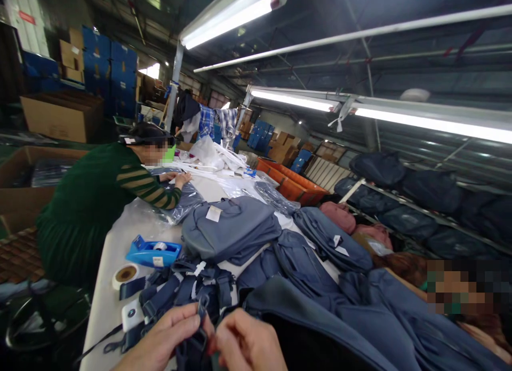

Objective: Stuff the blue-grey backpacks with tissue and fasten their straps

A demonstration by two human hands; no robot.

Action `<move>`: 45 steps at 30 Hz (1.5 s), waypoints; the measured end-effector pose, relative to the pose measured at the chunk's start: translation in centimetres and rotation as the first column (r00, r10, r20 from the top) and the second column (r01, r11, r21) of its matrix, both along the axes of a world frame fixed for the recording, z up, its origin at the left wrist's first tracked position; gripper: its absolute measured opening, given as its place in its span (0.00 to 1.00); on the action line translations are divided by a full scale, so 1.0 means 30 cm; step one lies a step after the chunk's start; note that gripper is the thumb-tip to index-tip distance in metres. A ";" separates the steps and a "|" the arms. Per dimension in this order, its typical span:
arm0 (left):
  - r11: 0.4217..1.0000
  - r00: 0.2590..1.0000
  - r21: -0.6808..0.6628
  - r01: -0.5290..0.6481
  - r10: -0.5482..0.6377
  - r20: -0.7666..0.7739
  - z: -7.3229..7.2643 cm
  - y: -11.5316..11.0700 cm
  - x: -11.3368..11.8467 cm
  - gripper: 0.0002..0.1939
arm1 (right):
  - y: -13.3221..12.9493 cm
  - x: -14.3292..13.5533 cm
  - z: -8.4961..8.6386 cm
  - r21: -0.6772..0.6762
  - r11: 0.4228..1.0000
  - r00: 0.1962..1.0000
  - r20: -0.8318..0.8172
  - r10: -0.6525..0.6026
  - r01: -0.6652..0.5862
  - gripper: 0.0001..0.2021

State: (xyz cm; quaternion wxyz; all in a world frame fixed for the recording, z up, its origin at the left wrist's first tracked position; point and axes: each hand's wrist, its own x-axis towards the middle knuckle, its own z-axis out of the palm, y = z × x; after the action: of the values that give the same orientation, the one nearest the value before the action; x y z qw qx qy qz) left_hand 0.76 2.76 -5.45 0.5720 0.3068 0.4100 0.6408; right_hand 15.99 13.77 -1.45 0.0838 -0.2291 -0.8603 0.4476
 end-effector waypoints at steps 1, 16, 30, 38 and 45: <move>0.999 0.998 0.017 0.047 -0.047 -0.033 -0.002 0.003 0.001 0.23 | 0.009 -0.006 0.019 -0.035 0.999 0.999 -0.039 -0.032 0.030 0.18; 0.988 0.985 -0.031 0.149 -0.146 0.093 -0.022 -0.027 0.051 0.23 | 0.010 -0.015 0.050 -0.039 0.992 0.985 -0.128 0.117 -0.123 0.09; 0.987 0.921 -0.101 0.124 -0.152 -0.359 -0.068 -0.049 0.072 0.35 | 0.025 0.003 0.028 0.098 0.934 0.931 -0.091 0.352 -0.343 0.16; 0.961 0.668 -0.140 -0.240 0.059 -0.742 -0.218 -0.055 0.003 0.21 | 0.119 0.031 0.107 0.248 0.969 0.999 0.040 -0.007 -0.003 0.17; 0.941 0.694 -0.146 -0.306 0.115 -0.711 -0.303 0.017 -0.041 0.22 | 0.200 -0.202 0.118 0.525 0.696 0.623 0.769 -0.142 -0.489 0.17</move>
State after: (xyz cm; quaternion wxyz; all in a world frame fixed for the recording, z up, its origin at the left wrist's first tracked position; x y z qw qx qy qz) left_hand -0.48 3.26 -14.55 0.3331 0.3986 0.7049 0.4831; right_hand 9.92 19.79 2.09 -0.2550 -0.2533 -0.9322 -0.0432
